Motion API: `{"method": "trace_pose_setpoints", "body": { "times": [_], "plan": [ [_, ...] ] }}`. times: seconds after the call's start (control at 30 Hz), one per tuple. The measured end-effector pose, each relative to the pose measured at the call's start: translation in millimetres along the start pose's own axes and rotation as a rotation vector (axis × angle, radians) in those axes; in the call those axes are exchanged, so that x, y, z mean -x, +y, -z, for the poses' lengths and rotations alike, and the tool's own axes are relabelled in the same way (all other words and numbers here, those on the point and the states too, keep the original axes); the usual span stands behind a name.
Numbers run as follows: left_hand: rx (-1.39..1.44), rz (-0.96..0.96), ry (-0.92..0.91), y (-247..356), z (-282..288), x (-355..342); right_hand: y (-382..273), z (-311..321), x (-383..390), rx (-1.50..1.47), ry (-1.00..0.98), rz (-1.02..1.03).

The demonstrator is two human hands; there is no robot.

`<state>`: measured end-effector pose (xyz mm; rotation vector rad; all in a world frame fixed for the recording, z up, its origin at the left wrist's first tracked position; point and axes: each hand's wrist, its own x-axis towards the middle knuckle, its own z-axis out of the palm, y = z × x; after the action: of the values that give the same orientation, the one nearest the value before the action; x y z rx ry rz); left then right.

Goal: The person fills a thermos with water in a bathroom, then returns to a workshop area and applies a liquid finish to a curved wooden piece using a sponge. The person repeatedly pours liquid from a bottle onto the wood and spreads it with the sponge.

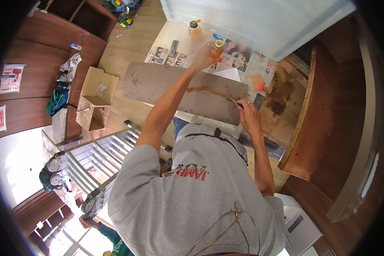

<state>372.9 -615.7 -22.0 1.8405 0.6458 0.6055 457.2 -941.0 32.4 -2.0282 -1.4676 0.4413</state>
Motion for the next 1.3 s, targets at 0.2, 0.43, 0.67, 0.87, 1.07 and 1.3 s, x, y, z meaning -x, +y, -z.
{"method": "trace_pose_setpoints", "body": {
  "times": [0.2,0.43,0.67,0.87,1.07,1.3],
  "plan": [
    [0.027,-0.018,0.114,-22.7,-21.6,-11.2,-4.9,8.6,-4.0,0.017,0.061,-0.063],
    [0.044,0.049,0.064,-41.6,-25.7,-2.5,-3.2,10.7,-15.8,-0.025,-0.038,-0.097],
    [0.022,-0.018,0.526,-36.6,-12.5,55.1,-2.6,18.1,-28.9,-0.036,-0.096,-0.161],
    [0.257,0.186,0.922,-21.4,-4.6,173.2,41.0,14.7,-26.3,-0.278,-0.088,-0.302],
    [0.602,0.611,0.525,-7.7,3.0,266.1,49.6,5.5,-12.5,-0.337,0.065,-0.379],
    [0.527,0.766,-0.133,19.8,-43.0,281.8,41.3,8.3,-9.6,-0.469,-0.069,-0.485]
  ]
}}
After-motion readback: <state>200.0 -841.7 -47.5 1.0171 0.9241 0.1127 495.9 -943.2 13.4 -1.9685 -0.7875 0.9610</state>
